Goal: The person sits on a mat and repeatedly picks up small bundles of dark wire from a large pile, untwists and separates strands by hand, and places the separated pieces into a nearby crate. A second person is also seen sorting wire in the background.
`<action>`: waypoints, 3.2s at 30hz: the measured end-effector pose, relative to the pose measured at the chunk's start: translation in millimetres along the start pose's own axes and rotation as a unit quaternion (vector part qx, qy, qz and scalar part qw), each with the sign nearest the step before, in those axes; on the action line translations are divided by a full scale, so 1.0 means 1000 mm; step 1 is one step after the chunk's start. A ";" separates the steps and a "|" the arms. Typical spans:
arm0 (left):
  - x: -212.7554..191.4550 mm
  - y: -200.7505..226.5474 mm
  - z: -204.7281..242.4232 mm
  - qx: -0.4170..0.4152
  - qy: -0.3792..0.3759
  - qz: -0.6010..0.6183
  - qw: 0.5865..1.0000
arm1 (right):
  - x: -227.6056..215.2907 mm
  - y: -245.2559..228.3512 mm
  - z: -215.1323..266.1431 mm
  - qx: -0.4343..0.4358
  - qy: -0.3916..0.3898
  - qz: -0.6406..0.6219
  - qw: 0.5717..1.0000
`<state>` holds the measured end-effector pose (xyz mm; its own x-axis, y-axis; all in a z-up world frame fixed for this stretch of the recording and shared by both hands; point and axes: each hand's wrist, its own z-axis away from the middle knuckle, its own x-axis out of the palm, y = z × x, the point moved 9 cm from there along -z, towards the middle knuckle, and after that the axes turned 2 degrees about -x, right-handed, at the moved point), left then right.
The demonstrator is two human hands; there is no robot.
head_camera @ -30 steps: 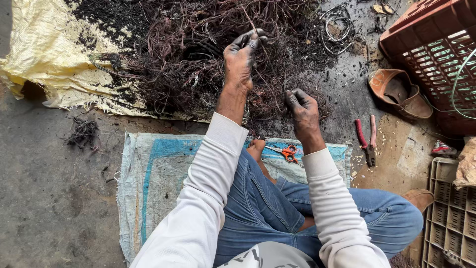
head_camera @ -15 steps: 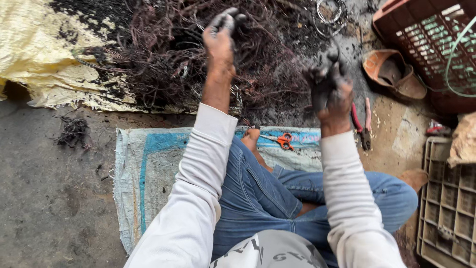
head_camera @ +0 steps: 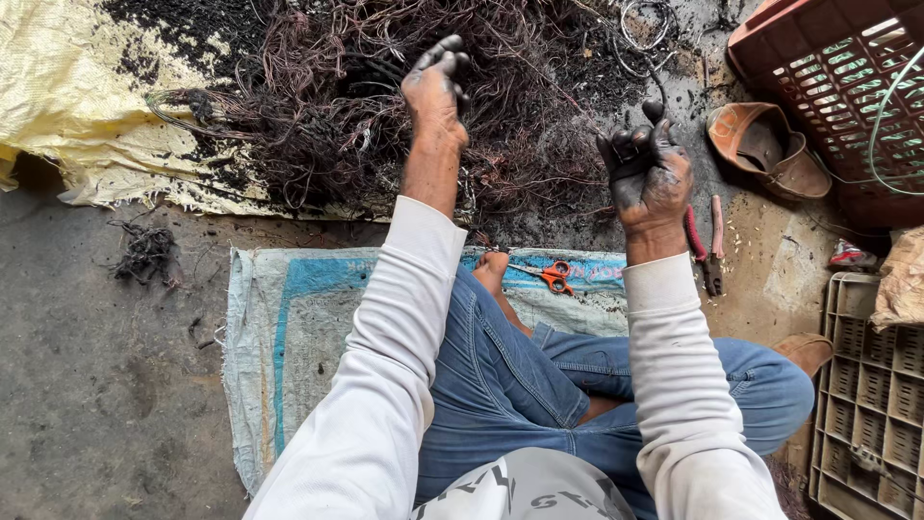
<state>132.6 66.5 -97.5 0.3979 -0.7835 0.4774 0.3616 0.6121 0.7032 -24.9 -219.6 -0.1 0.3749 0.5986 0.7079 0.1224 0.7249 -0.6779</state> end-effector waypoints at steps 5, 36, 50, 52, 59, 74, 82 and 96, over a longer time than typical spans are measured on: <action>0.004 -0.031 -0.001 -0.057 0.038 -0.048 0.997 | 0.004 0.010 0.005 0.005 -0.002 -0.013 1.000; 0.031 -0.048 -0.018 -0.034 -0.056 -0.061 0.996 | 0.015 0.055 0.051 0.039 -0.046 -0.055 0.997; 0.016 -0.025 -0.006 -0.039 -0.068 -0.055 0.995 | 0.035 0.053 0.072 0.065 -0.065 -0.027 0.995; 0.018 -0.024 -0.006 -0.040 -0.071 -0.054 0.995 | 0.042 0.051 0.074 0.070 -0.076 -0.019 0.994; 0.018 -0.024 -0.002 -0.049 -0.074 -0.049 0.995 | 0.065 0.044 0.084 0.040 -0.110 0.053 0.992; 0.021 -0.029 -0.001 -0.061 -0.074 -0.048 0.994 | 0.066 0.045 0.074 -0.027 -0.072 0.251 0.965; 0.019 -0.034 -0.003 -0.068 -0.069 -0.072 0.993 | 0.085 0.057 0.070 -0.040 -0.059 0.234 0.970; 0.016 -0.015 -0.002 -0.026 -0.058 -0.115 0.991 | 0.076 0.063 0.094 -0.158 -0.206 0.549 0.794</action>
<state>134.5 45.0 -101.7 0.2017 -0.9084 0.3662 0.4764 0.4176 0.7737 -75.1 -96.6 29.6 0.0907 0.9187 -0.3843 0.1781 -0.3946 -0.9014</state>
